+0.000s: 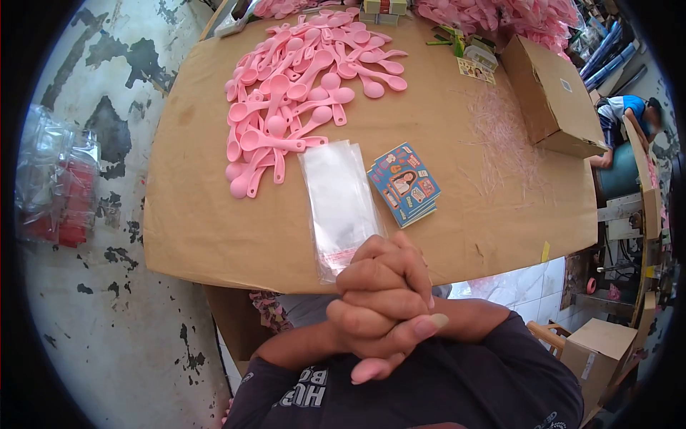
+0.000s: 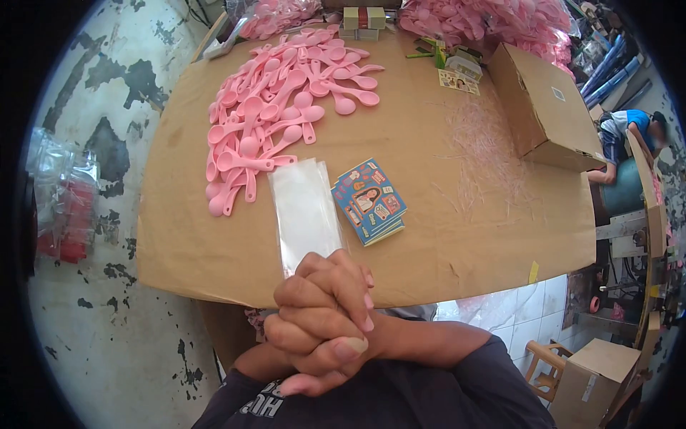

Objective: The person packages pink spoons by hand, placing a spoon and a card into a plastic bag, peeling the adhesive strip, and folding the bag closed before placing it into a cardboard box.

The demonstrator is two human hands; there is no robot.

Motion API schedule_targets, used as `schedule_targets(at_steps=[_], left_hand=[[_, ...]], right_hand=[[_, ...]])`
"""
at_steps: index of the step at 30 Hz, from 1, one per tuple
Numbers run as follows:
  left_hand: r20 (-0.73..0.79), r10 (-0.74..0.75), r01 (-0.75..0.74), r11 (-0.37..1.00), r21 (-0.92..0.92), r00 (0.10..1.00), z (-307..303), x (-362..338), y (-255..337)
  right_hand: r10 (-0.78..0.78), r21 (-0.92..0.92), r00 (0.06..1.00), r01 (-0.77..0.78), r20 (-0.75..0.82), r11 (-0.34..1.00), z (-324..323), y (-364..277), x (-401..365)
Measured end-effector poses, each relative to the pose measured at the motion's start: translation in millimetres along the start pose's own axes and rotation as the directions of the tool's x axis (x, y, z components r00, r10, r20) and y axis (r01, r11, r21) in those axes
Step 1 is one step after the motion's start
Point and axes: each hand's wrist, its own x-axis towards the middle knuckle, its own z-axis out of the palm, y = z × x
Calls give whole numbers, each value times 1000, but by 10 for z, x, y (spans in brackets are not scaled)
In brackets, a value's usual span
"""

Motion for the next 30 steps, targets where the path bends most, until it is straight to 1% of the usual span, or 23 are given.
schedule_targets(at_steps=[1,3,4,6,8,9,10,11,12,13,14,15,17,18,19,21,22,23,25,26,27,28,30], left_hand=[[1,-3,3,1000,-1,1000,39,-26,-78],[-77,253,-259,962,-89,964,47,-51,-247],[-77,255,-261,961,-88,964,34,-60,-210],[-29,109,-109,994,-10,994,-8,-77,-97],[-14,93,-92,996,15,996,-6,-23,-73],[1,73,-73,997,40,997,2,3,-61],[1,76,-76,996,42,997,68,0,-65],[-142,91,-82,994,69,986,177,-24,-86],[-281,108,-84,992,97,954,233,-35,-99],[-278,111,-87,991,97,954,212,-30,-97],[-228,101,-73,989,126,968,166,-30,-90],[-178,89,-61,986,154,980,107,-30,-83],[-83,55,-36,976,216,995,5,-44,-61],[-38,33,-23,968,248,999,-6,-34,-49],[-40,32,-21,968,252,999,56,-32,-76],[-194,125,-40,920,390,973,235,-10,-160],[-167,-68,131,906,402,984,111,-91,-152],[-145,-125,172,905,390,982,73,-116,-155],[-100,-173,196,935,295,980,23,-164,-187],[-83,-195,210,944,256,977,21,-119,-166],[-71,-197,208,954,217,978,23,-64,-131],[-67,-197,206,961,184,978,18,32,-99],[-58,-175,180,978,109,983,-7,180,-54]], right_hand=[[2,53,1000,-1,-24,999,16,58,-59],[-12,120,999,18,-47,993,24,111,-94],[-23,126,998,29,-55,992,28,123,-70],[-35,104,998,40,-54,994,40,76,26],[-36,-169,999,31,-21,985,23,-79,229],[-38,-169,999,34,-19,985,-4,-132,289],[-56,-210,998,52,-13,976,-36,-189,342],[-75,-251,997,71,-6,965,-73,-243,390],[-95,-292,995,91,0,952,-110,-287,431],[-116,-332,993,111,6,937,-142,-315,465],[-135,-372,991,130,14,919,-164,-323,486],[-139,-372,990,134,15,918,-181,-281,481],[-145,-295,987,160,72,942,-209,-171,438],[-143,-293,987,158,72,943,-233,-184,449],[-112,-251,991,128,79,959,-278,-223,469],[-51,-166,994,66,94,984,-395,-333,524],[-24,-126,994,37,104,991,-452,-382,555],[5,-85,993,5,116,996,-495,-418,577],[35,-43,991,-29,132,999,-472,-385,593],[-148,-231,989,146,9,962,-379,-301,608],[-345,-430,936,282,-75,858,-289,-239,634],[-346,-433,935,282,-75,856,-208,-205,680],[-434,-384,879,338,-197,859,-79,-163,726]])
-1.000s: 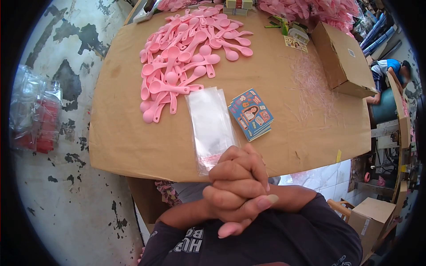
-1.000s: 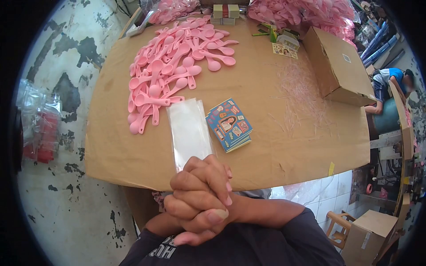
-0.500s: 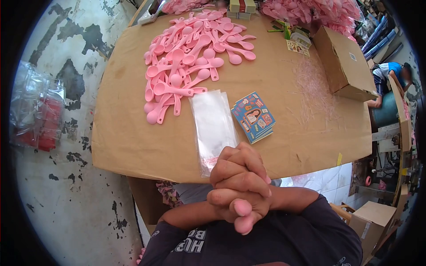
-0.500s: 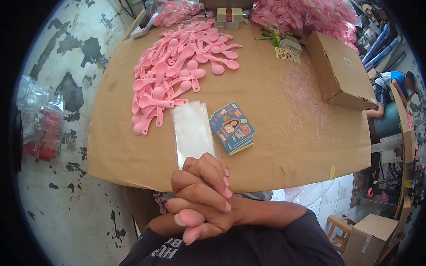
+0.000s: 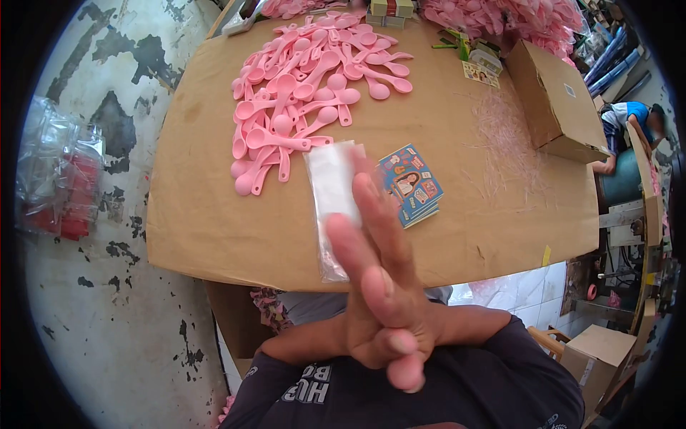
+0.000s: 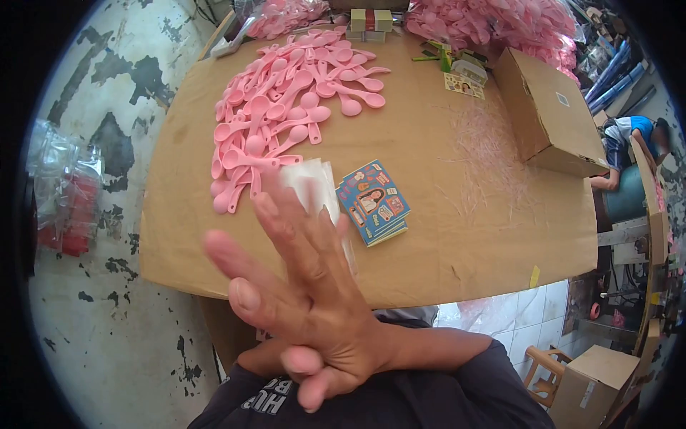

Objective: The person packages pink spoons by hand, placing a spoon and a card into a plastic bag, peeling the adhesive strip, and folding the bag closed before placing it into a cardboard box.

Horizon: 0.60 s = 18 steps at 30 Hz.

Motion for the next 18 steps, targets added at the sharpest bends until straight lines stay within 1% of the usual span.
schedule_targets(at_steps=[1,2,3,4,5,6,7,8,9,11,12,13,14,15,16,17,18], left_hand=[[-3,29,-29,999,-23,1000,-41,92,34],[-5,56,-56,997,-44,998,-104,191,79],[-4,74,-74,996,-49,997,-178,265,117],[-3,73,-73,996,-47,997,-243,317,156],[60,-3,6,998,-64,998,-317,362,198],[124,-78,88,993,-76,989,-357,378,220],[124,-81,91,993,-73,989,-287,323,196],[79,-120,127,988,-90,990,-110,197,132],[35,-161,164,980,-110,986,97,36,59],[-60,-242,231,961,-152,968,312,-236,-5],[334,-344,384,922,-60,878,-6,-263,102],[659,-416,487,869,86,626,-315,-269,219],[620,-439,529,848,45,650,-250,-296,206],[611,-450,536,843,49,652,-303,-261,221],[651,-519,582,801,142,555,-407,-184,236],[677,-582,616,752,235,451,-513,-101,242],[616,-571,577,786,221,542,-609,-18,235]], right_hand=[[1,-2,1000,-1,-3,1000,5,-24,-60],[85,21,990,-88,112,996,15,-53,-152],[163,34,960,-175,227,984,23,-96,-224],[238,48,928,-262,287,964,21,-164,-274],[239,52,928,-264,287,963,16,-182,-283],[285,23,918,-303,277,953,14,-196,-290],[331,-8,906,-341,265,940,4,-206,-299],[289,-76,926,-279,242,957,-44,-168,-293],[292,-79,926,-282,239,956,-105,-129,-249],[317,-128,948,-315,-5,940,-270,-39,-89],[301,-140,952,-307,-62,942,-408,23,38],[287,-149,950,-303,-119,941,-567,84,150],[267,-253,949,-303,-167,919,-739,150,204],[242,-354,947,-304,-210,885,-893,177,219],[252,-346,946,-310,-204,885,-1014,153,216],[355,-458,910,-414,-214,787,-1126,129,215],[452,-559,861,-500,-234,661,-1185,126,206]])
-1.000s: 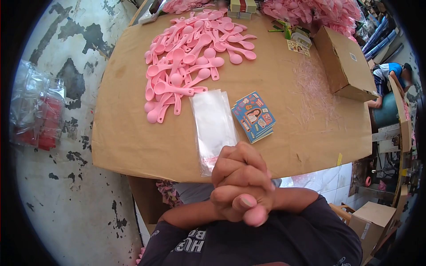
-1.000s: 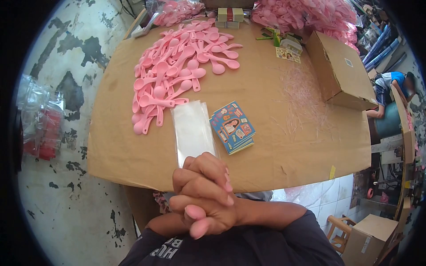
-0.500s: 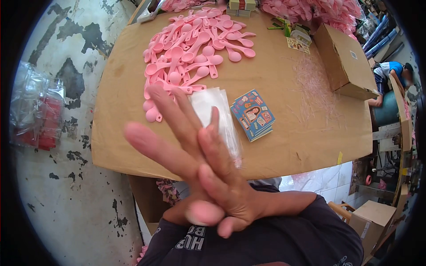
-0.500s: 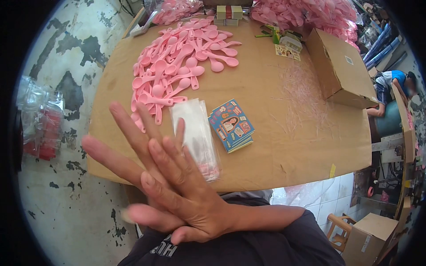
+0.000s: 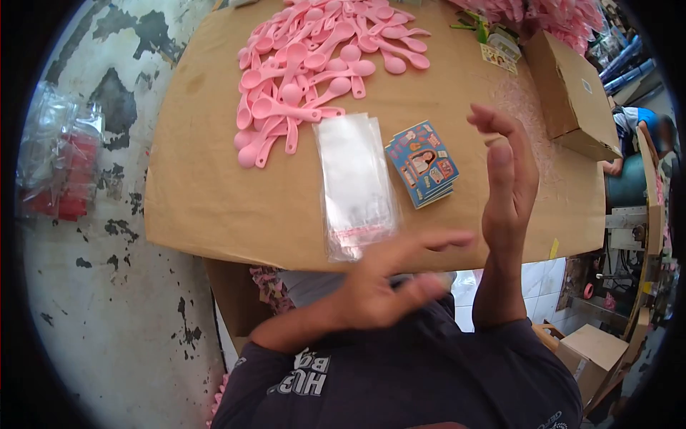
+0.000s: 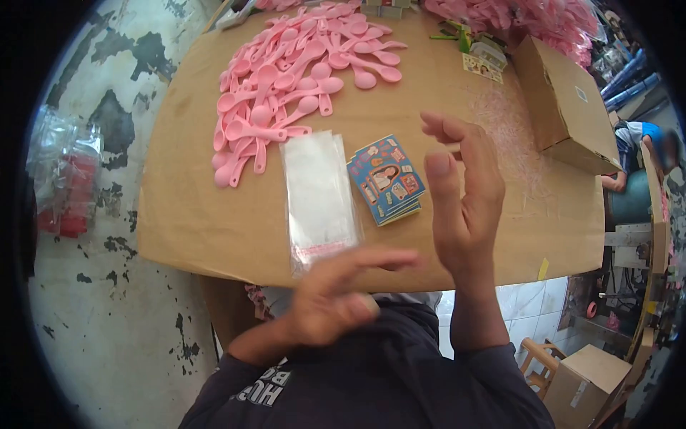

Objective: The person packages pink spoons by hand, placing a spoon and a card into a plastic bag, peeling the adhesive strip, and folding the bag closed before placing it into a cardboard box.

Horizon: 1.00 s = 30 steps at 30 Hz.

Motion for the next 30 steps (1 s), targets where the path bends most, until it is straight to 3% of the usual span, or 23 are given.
schedule_targets(at_steps=[1,2,3,4,6,7,9,11,13,18,20,22,25,27,30], left_hand=[[-82,28,-25,999,39,996,-127,-9,55],[-183,62,-17,972,235,981,-272,-66,93],[-387,85,-2,978,211,918,-344,-123,38],[-550,100,123,927,353,829,-466,-144,30],[-686,101,389,760,520,720,-718,-142,71],[-689,100,395,756,522,718,-772,-144,44],[-727,-6,556,648,520,686,-854,-185,-91],[-711,-4,573,596,563,703,-849,-179,-187],[-625,109,500,501,706,773,-831,-157,-243],[-625,93,486,545,684,775,-826,-75,-301],[-654,56,511,577,637,754,-814,-77,-280],[-738,-58,555,699,451,672,-804,-95,-257],[-739,-20,505,743,439,673,-833,-159,-300],[-722,25,470,743,477,692,-879,-207,-356],[-704,88,422,745,516,705,-865,-221,-335]], right_hand=[[10,3,1000,-11,15,1000,-2,32,-4],[89,-130,995,-82,48,988,2,64,-19],[169,-263,983,-146,68,954,4,89,-50],[178,-262,981,-153,73,953,16,119,-94],[343,-230,934,-312,106,922,84,198,-155],[344,-224,932,-314,110,923,113,216,-167],[462,-201,873,-430,157,880,160,246,-187],[450,-201,877,-417,167,886,183,305,-203],[441,-211,881,-404,170,890,185,352,-216],[455,14,875,-463,168,886,205,348,-212],[478,-14,863,-482,162,876,169,355,-201],[501,-42,852,-501,154,865,132,364,-195],[526,-40,838,-526,147,849,116,383,-195],[373,-29,927,-372,45,928,132,423,-225],[251,-1,965,-252,-79,968,145,434,-211]])
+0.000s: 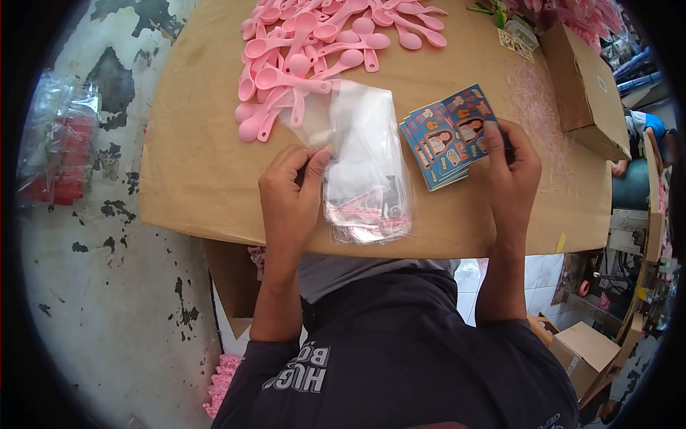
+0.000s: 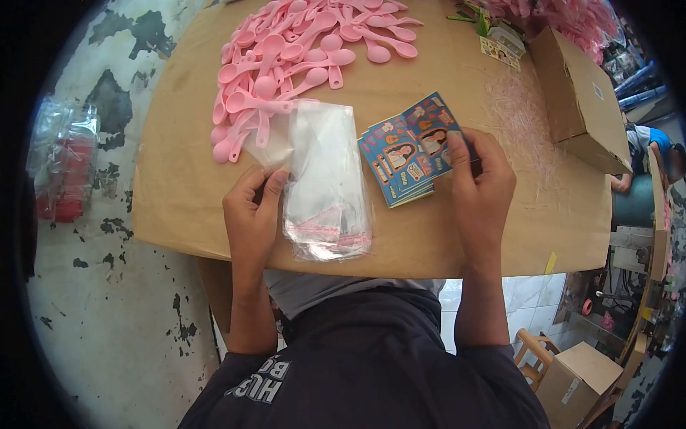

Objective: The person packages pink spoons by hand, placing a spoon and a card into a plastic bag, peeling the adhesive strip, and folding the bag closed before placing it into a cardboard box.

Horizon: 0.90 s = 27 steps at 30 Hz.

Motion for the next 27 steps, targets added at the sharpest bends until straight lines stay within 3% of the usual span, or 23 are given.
schedule_targets(at_steps=[4,5,7,8,10,13,17,18,19,21,23,25,27], left_hand=[[-38,-23,23,1000,-14,999,-25,-37,52],[-38,-21,21,1000,-15,999,-5,-47,72],[-114,-150,120,964,-236,982,47,-71,113],[-115,-150,120,965,-234,982,37,-84,95],[-11,-154,145,950,-276,988,13,-119,41],[53,-159,167,960,-224,986,-10,-126,86],[42,-91,98,976,-193,995,13,-126,26],[-17,-87,82,974,-210,996,22,-125,-3],[-75,-85,66,972,-224,994,20,-125,-21],[-118,-88,55,964,-259,989,-23,-111,-13],[-164,-90,39,955,-293,982,-49,-96,-46],[-181,-118,4,847,-532,976,-44,-92,-121],[-156,-125,12,816,-578,980,-81,-86,-103]], right_hand=[[87,207,996,-87,9,974,-22,-245,-87],[129,283,989,-144,71,948,-22,-285,-110],[165,356,977,-204,137,912,21,-341,-169],[192,416,956,-271,223,868,62,-365,-207],[172,484,910,-352,377,801,121,-378,-234],[175,502,860,-432,479,749,202,-453,-274],[245,343,769,-514,590,786,247,-561,-350],[189,320,829,-399,527,859,324,-521,-397],[189,320,828,-400,528,859,340,-489,-418],[151,100,856,-229,495,968,355,-447,-445],[136,106,860,-214,492,971,360,-430,-459],[121,113,866,-200,486,973,366,-409,-464],[136,127,856,-227,499,965,365,-388,-464]])
